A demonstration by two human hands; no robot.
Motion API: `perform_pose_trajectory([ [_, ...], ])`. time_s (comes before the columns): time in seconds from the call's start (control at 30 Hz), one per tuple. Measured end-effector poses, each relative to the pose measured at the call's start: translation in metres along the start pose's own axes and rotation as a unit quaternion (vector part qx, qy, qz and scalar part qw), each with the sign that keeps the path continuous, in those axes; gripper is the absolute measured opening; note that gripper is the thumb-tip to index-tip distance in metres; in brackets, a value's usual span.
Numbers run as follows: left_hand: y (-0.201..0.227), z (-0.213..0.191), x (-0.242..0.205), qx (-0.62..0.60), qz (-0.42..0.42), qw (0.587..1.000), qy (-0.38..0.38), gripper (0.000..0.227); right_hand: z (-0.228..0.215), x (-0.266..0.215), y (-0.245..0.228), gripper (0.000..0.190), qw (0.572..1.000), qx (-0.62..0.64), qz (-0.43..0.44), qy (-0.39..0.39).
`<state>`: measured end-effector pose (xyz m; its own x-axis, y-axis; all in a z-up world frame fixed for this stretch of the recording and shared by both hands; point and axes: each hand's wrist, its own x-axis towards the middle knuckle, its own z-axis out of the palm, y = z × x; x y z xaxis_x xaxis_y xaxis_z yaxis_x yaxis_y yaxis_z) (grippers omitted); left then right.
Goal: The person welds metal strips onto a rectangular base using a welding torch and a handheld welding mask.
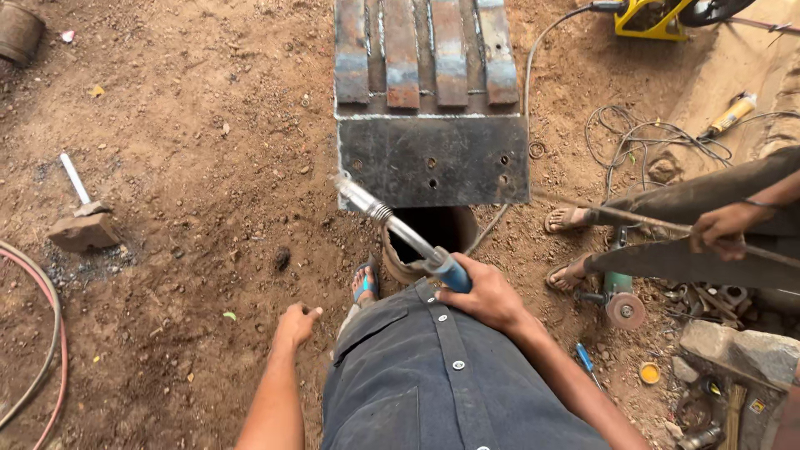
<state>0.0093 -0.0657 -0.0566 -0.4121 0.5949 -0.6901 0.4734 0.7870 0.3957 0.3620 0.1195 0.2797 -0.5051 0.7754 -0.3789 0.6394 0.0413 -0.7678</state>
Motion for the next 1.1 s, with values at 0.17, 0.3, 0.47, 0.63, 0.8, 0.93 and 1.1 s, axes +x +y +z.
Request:
perform_pose_trajectory([
  [0.17, 0.033, 0.007, -0.037, -0.022, -0.067, 0.997, -0.039, 0.05, -0.01, -0.021, 0.024, 0.059, 0.999, -0.013, -0.028, -0.023],
  [0.3, 0.044, 0.017, -0.056, -0.037, -0.069, 0.996, -0.036, 0.05, -0.018, -0.038, 0.034, 0.048, 0.999, -0.011, 0.001, -0.05],
  [0.47, 0.028, 0.049, -0.064, -0.005, -0.001, 1.0, 0.003, 0.049, -0.021, -0.058, 0.047, 0.054, 0.997, -0.027, -0.007, -0.072],
  [0.63, 0.009, 0.073, -0.086, 0.0, -0.041, 0.999, -0.023, 0.05, -0.024, -0.071, 0.058, 0.053, 0.996, -0.034, 0.01, -0.083],
  [0.8, 0.0, 0.088, -0.094, 0.026, -0.041, 0.999, -0.016, 0.051, -0.029, -0.079, 0.069, 0.054, 0.996, -0.027, -0.002, -0.08],
  [0.93, 0.008, 0.093, -0.09, 0.024, -0.038, 0.999, -0.016, 0.05, -0.031, -0.081, 0.077, 0.053, 0.996, -0.017, 0.001, -0.085],
  [1.1, 0.035, 0.092, -0.092, 0.015, -0.003, 1.0, -0.02, 0.05, -0.034, -0.086, 0.08, 0.054, 0.997, -0.012, -0.013, -0.076],
])
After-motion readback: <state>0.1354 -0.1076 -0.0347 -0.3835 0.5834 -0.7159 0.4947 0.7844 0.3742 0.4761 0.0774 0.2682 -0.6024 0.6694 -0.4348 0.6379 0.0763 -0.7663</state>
